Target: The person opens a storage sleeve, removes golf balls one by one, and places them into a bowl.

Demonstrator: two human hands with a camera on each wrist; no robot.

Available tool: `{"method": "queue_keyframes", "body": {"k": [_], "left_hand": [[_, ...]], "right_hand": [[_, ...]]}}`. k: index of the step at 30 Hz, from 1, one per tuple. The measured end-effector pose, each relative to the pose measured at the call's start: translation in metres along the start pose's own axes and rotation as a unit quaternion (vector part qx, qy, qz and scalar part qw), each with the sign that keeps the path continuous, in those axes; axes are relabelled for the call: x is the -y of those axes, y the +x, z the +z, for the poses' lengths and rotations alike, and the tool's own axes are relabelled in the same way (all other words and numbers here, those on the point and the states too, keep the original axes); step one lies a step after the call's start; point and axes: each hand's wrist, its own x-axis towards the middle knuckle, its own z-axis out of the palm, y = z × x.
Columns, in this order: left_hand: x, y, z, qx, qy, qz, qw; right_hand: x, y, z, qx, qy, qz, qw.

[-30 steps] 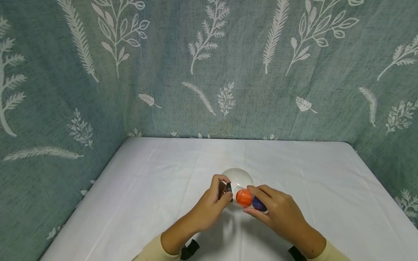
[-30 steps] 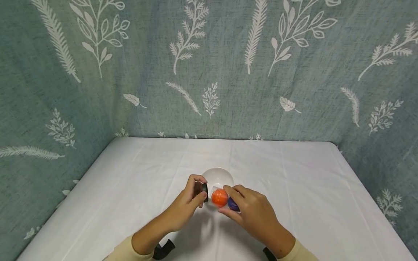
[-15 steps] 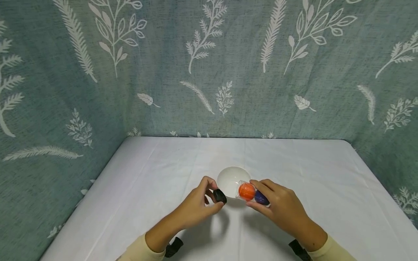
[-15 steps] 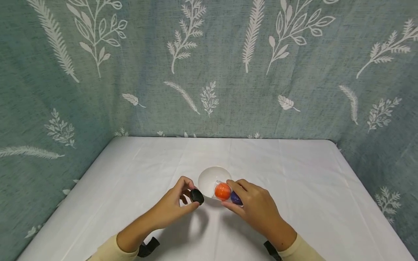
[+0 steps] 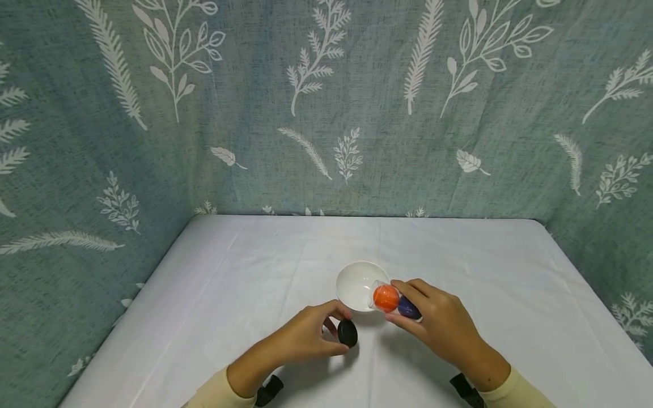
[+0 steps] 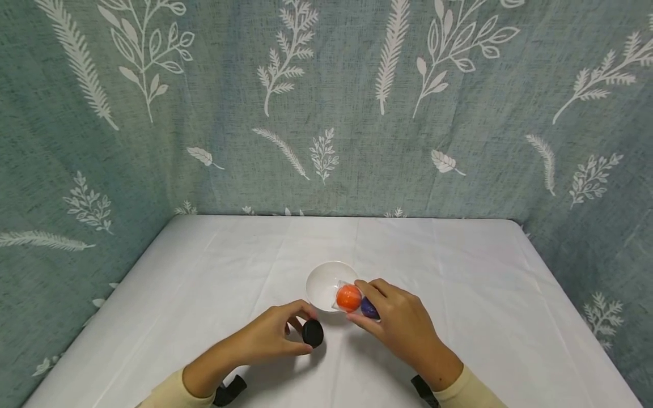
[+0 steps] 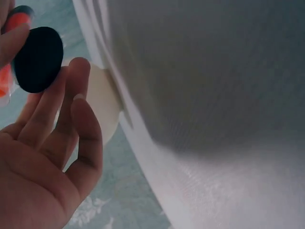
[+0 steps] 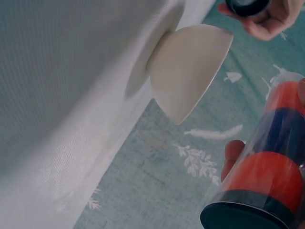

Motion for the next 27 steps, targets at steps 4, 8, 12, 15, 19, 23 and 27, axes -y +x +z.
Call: {"method": "queue_keyframes", "body": {"k": [4,8,12,15,19,23,27], "left_hand": [[0.0016,0.0022,0.0025,0.017,0.009,-0.01,0.9998],[0.0018,0.0045,0.0045,0.036,0.013,-0.017,0.9991],[0.0015,0.007,0.0045,0.05,0.023,-0.015,0.9984],[0.0016,0.0073,0.004,0.057,0.033,-0.01,0.9978],[0.0023,0.0063,0.0038,0.06,0.04,-0.012,0.9973],[0.0031,0.0055,0.0038,0.055,0.05,-0.015,0.9971],[0.0041,0.0046,0.0038,0.051,0.073,-0.011,0.996]], "right_hand": [[0.0002,0.001,-0.0013,0.006,0.001,0.003,1.0],[0.0002,0.0006,-0.0023,0.011,-0.002,0.009,1.0],[-0.0005,-0.0005,-0.0022,0.014,-0.006,0.011,1.0],[-0.001,-0.0012,-0.0014,0.015,-0.008,0.011,1.0],[-0.0012,-0.0017,-0.0011,0.02,-0.009,0.014,1.0],[-0.0009,-0.0017,-0.0012,0.024,-0.012,0.017,0.999],[-0.0006,-0.0013,-0.0009,0.021,-0.009,0.015,1.0]]}}
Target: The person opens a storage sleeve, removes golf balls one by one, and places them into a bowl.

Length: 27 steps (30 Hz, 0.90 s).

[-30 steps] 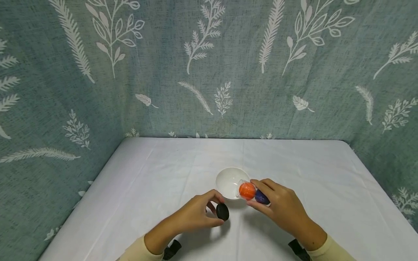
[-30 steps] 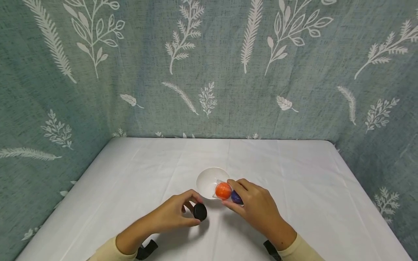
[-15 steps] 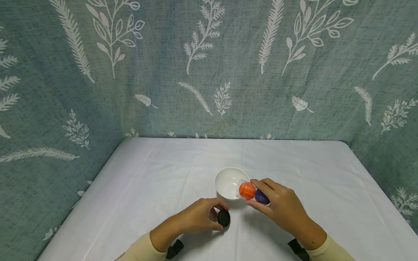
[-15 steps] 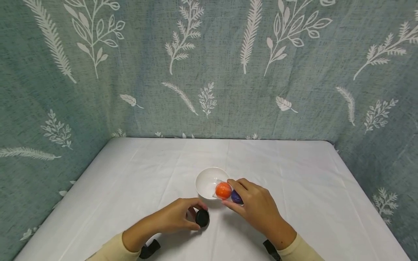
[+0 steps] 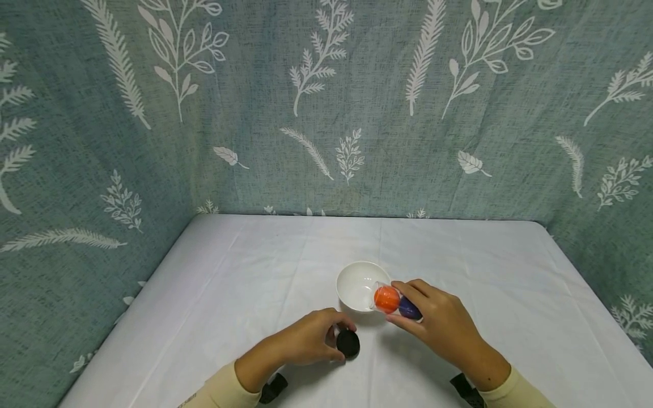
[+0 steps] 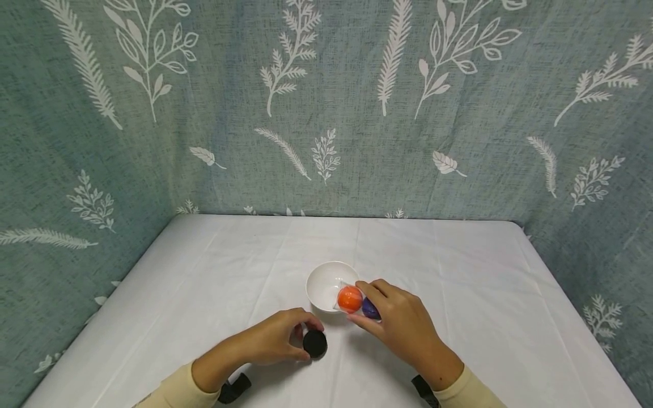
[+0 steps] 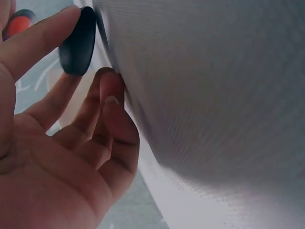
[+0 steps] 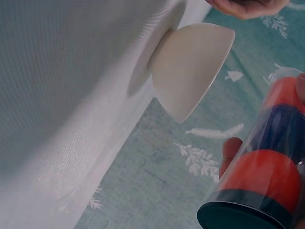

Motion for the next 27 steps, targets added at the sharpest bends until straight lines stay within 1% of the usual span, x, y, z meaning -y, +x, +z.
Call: {"method": "queue_keyframes", "body": {"k": [9,19,25,27], "left_hand": [[0.0007,-0.0011,0.0009,0.006,0.043,-0.02,0.9989],[0.0049,-0.0013,0.004,0.007,0.062,-0.01,0.998],[0.0015,-0.0037,0.0024,0.004,0.073,-0.015,0.9972],[-0.0008,-0.0054,0.0009,-0.002,0.081,-0.013,0.9966]], "right_hand": [[-0.0014,0.0,0.001,-0.005,0.007,-0.003,1.0],[-0.0007,-0.0014,0.0003,0.0,0.002,-0.001,1.0],[-0.0003,-0.0007,0.0011,-0.002,0.005,-0.004,1.0],[-0.0004,-0.0008,0.0013,0.0,0.005,-0.004,1.0]]}}
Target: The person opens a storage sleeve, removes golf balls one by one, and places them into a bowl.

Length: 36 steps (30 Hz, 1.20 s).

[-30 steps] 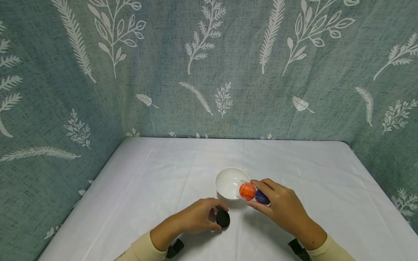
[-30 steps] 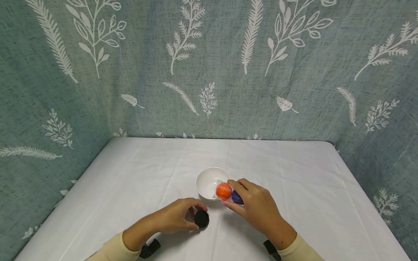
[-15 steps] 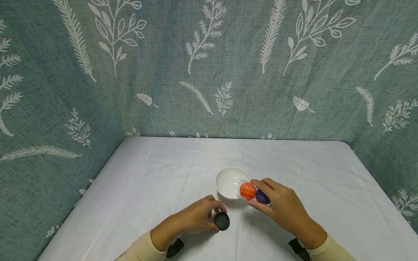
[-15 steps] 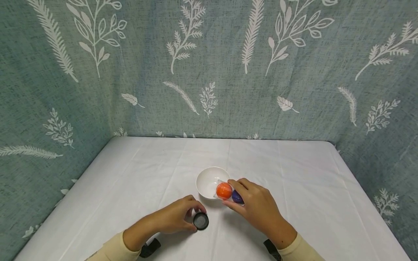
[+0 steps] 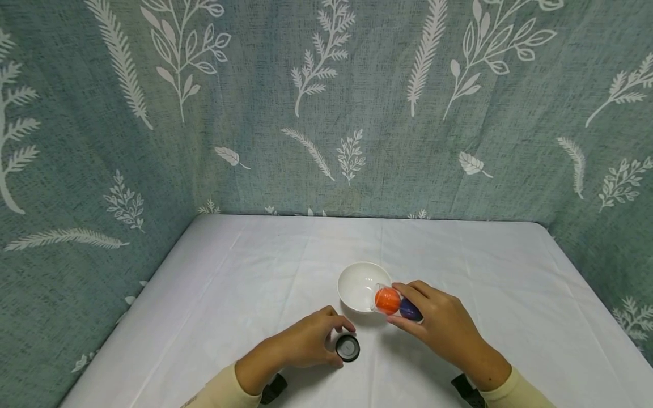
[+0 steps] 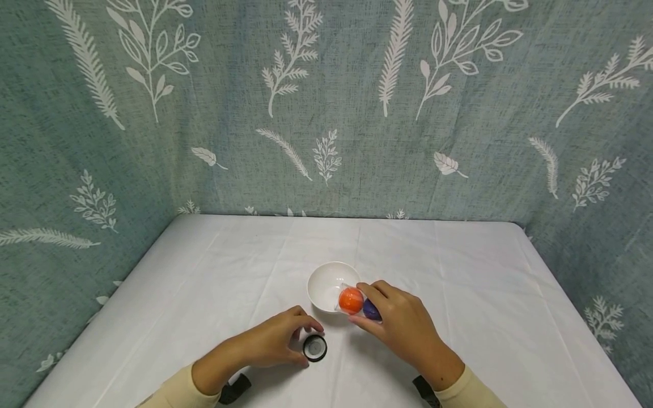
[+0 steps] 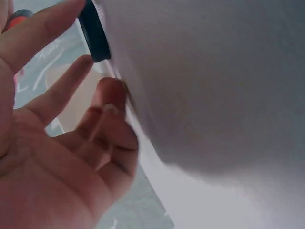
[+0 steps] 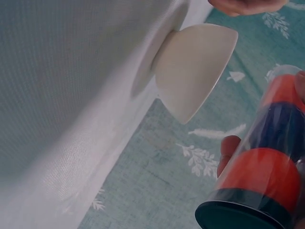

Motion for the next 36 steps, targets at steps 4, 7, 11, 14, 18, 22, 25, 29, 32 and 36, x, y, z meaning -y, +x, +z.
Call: {"method": "queue_keyframes", "body": {"k": [4,7,11,14,18,22,25,29,32,36], "left_hand": [[-0.007,-0.003,-0.006,-0.037,-0.004,0.008,0.9993],[-0.012,-0.004,-0.012,-0.08,-0.025,0.023,0.9962],[-0.018,-0.001,-0.016,-0.144,-0.063,0.045,0.9866],[-0.021,0.004,-0.016,-0.187,-0.092,0.056,0.9765],[-0.027,0.013,-0.014,-0.218,-0.131,0.069,0.9648],[-0.032,0.022,-0.011,-0.219,-0.169,0.074,0.9583],[-0.036,0.027,-0.009,-0.209,-0.192,0.067,0.9565],[-0.041,0.031,-0.006,-0.194,-0.217,0.057,0.9549],[-0.044,0.032,-0.005,-0.186,-0.225,0.051,0.9552],[-0.045,0.033,-0.003,-0.173,-0.229,0.045,0.9568]], "right_hand": [[-0.001,-0.001,0.0,0.006,-0.003,0.0,1.0],[-0.002,0.0,0.0,0.004,-0.004,-0.002,1.0],[-0.003,-0.001,0.0,0.001,-0.003,-0.004,1.0],[-0.003,0.0,0.0,0.004,-0.004,-0.002,1.0],[-0.003,0.0,-0.002,0.005,-0.004,0.0,1.0],[-0.004,0.001,-0.005,0.001,-0.004,0.001,1.0],[-0.004,0.001,-0.007,0.002,-0.005,0.002,1.0],[-0.003,0.002,-0.009,0.01,-0.003,0.006,1.0],[-0.003,0.002,-0.01,0.02,-0.002,0.007,1.0],[-0.002,0.003,-0.012,0.032,-0.004,0.01,0.999]]}}
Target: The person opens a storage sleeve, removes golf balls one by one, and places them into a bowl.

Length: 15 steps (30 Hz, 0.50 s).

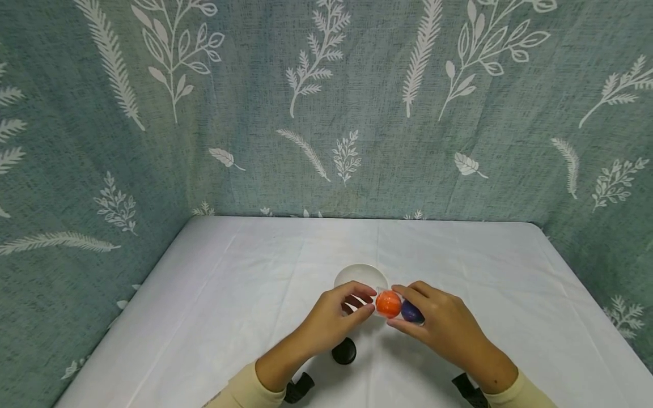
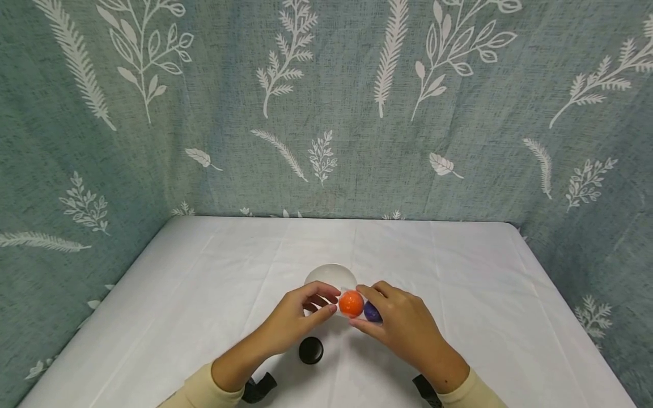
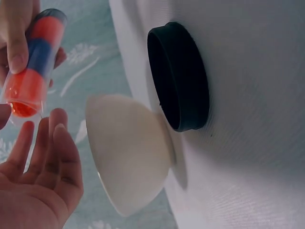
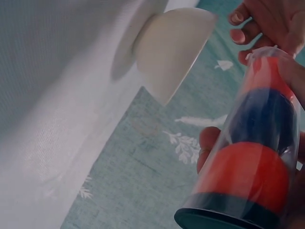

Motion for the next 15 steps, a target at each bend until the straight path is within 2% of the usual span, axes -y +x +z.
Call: {"method": "queue_keyframes", "body": {"k": [15], "left_hand": [[0.0014,-0.0002,0.0041,0.02,-0.013,-0.002,0.9997]], "right_hand": [[0.003,0.0005,-0.0064,0.039,-0.026,0.005,0.999]]}}
